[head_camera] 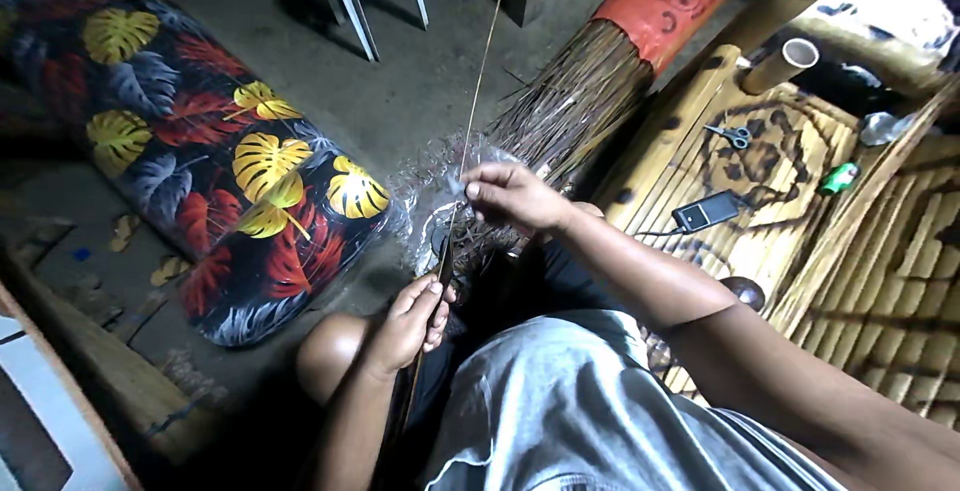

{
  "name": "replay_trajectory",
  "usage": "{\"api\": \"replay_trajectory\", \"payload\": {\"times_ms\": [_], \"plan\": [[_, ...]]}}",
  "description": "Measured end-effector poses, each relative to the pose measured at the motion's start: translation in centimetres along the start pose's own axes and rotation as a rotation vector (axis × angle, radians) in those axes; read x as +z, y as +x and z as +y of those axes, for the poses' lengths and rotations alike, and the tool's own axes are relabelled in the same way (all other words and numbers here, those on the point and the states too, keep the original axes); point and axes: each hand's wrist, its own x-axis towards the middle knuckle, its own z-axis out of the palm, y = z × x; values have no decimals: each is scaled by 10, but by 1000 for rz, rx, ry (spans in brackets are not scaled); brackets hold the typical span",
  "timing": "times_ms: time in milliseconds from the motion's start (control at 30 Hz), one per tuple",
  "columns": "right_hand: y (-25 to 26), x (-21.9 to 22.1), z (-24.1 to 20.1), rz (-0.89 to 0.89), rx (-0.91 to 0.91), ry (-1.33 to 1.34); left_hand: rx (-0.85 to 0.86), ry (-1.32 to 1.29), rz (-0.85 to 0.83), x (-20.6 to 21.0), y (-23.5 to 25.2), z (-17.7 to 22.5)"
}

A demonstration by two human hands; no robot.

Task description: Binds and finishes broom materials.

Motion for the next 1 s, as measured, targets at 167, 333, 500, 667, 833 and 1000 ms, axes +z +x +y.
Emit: {"api": "replay_trajectory", "payload": {"times_ms": [167, 333, 500, 667, 833, 1000], "plan": [[-31, 37, 19, -139, 238, 79, -14, 87, 70, 2, 2, -2], [-25, 25, 29, -83, 74, 19, -25, 85, 43, 1, 3, 0], [-14, 8, 21, 109, 34, 37, -26, 62, 14, 2, 1, -1], [-3, -21, 11, 201, 18, 181, -53, -127, -161, -6, -2, 0], [-19, 7, 17, 32, 15, 148, -108, -403, -310, -14, -1, 2], [-26, 25, 32, 12, -36, 175, -140, -493, -361, -17, 0, 1]]}}
